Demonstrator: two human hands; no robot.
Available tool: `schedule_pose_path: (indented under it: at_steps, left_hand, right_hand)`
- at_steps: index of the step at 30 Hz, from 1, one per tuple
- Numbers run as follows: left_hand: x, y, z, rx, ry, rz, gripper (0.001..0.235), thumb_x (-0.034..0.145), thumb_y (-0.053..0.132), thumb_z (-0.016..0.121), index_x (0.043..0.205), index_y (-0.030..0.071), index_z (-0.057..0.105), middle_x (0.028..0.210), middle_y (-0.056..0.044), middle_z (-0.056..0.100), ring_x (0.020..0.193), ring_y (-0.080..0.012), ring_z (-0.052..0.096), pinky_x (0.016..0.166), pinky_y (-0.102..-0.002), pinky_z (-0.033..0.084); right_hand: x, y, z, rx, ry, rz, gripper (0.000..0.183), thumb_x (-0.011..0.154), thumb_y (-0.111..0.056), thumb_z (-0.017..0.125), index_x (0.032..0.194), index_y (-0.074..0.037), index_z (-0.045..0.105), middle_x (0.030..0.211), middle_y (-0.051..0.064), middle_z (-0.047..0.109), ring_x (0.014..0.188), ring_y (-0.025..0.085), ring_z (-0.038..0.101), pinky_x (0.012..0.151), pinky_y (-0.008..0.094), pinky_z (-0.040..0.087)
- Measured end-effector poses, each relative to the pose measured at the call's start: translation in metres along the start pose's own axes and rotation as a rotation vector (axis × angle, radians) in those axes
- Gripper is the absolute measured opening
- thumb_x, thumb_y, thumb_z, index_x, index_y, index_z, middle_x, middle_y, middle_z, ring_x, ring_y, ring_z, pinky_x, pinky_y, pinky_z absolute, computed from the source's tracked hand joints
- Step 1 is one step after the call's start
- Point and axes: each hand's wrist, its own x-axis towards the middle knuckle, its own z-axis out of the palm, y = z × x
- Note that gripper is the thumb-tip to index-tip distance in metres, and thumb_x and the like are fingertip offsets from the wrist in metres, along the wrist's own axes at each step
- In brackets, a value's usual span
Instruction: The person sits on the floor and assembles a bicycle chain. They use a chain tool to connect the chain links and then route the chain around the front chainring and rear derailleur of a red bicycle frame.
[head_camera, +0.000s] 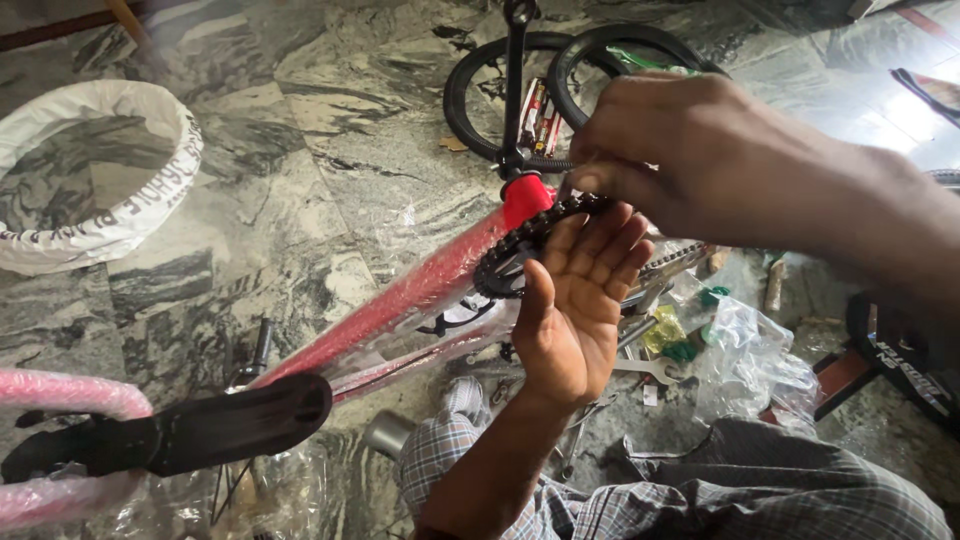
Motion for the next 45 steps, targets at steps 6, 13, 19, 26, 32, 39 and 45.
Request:
schedule_pose_path:
  at_steps: [6, 13, 19, 26, 32, 39, 45]
  left_hand:
    - [-0.001, 0.000, 0.003, -0.005, 0.007, 0.004, 0.071, 0.106, 0.052, 0.053, 0.153, 0.001, 0.038, 0.158, -0.027, 0.043, 0.149, -0.0380, 0.043, 0.130, -0.054, 0.029]
    - [-0.001, 0.000, 0.004, -0.023, 0.019, 0.009, 0.073, 0.108, 0.052, 0.052, 0.154, -0.003, 0.038, 0.155, -0.027, 0.045, 0.147, -0.0368, 0.045, 0.130, -0.054, 0.031]
    - [-0.003, 0.003, 0.007, -0.030, 0.001, 0.010, 0.071, 0.110, 0.051, 0.050, 0.156, -0.002, 0.037, 0.155, -0.025, 0.046, 0.147, -0.0368, 0.045, 0.130, -0.054, 0.032]
    - [-0.005, 0.012, 0.011, -0.016, -0.015, -0.004, 0.073, 0.109, 0.055, 0.046, 0.155, -0.002, 0.039, 0.160, -0.026, 0.041, 0.151, -0.0371, 0.041, 0.131, -0.053, 0.030]
    - [-0.003, 0.014, 0.013, -0.028, -0.026, -0.002, 0.073, 0.110, 0.054, 0.044, 0.156, -0.002, 0.039, 0.161, -0.027, 0.040, 0.153, -0.0394, 0.039, 0.132, -0.053, 0.029]
    - [-0.001, 0.011, 0.009, -0.021, -0.034, -0.012, 0.070, 0.109, 0.052, 0.044, 0.155, 0.000, 0.040, 0.161, -0.026, 0.041, 0.153, -0.0386, 0.039, 0.132, -0.052, 0.029]
    - [0.002, 0.003, 0.005, -0.026, -0.004, -0.002, 0.067, 0.111, 0.049, 0.046, 0.154, -0.001, 0.042, 0.157, -0.026, 0.045, 0.150, -0.0397, 0.043, 0.132, -0.054, 0.031]
  right_hand:
    - [-0.007, 0.017, 0.012, 0.102, 0.053, -0.263, 0.017, 0.084, 0.009, 0.058, 0.094, 0.000, 0.068, 0.096, 0.015, 0.069, 0.093, 0.026, 0.071, 0.069, 0.026, 0.061]
    - [-0.011, 0.016, 0.024, -0.110, 0.030, -0.049, 0.009, 0.092, -0.006, 0.071, 0.098, 0.001, 0.070, 0.091, 0.011, 0.067, 0.075, 0.021, 0.067, 0.063, 0.031, 0.056]
    - [-0.012, 0.015, 0.021, -0.091, 0.004, -0.090, 0.012, 0.097, -0.008, 0.070, 0.102, 0.003, 0.069, 0.091, 0.011, 0.066, 0.079, 0.020, 0.067, 0.067, 0.029, 0.057]
    - [-0.002, 0.012, 0.017, -0.039, -0.027, -0.183, 0.019, 0.081, 0.000, 0.068, 0.099, -0.001, 0.069, 0.093, 0.011, 0.068, 0.082, 0.022, 0.069, 0.063, 0.026, 0.058]
    - [-0.002, 0.017, 0.014, -0.193, -0.262, 0.139, 0.023, 0.097, -0.023, 0.066, 0.110, -0.004, 0.069, 0.095, 0.007, 0.068, 0.073, 0.017, 0.068, 0.063, 0.028, 0.057]
    - [-0.003, 0.025, 0.014, -0.028, -0.088, -0.122, 0.030, 0.077, 0.008, 0.059, 0.105, -0.001, 0.067, 0.093, 0.010, 0.067, 0.077, 0.021, 0.069, 0.055, 0.025, 0.057]
    - [-0.005, 0.031, 0.012, -0.009, -0.199, 0.081, 0.015, 0.092, -0.019, 0.069, 0.097, -0.005, 0.069, 0.086, 0.007, 0.067, 0.068, 0.018, 0.069, 0.059, 0.030, 0.058]
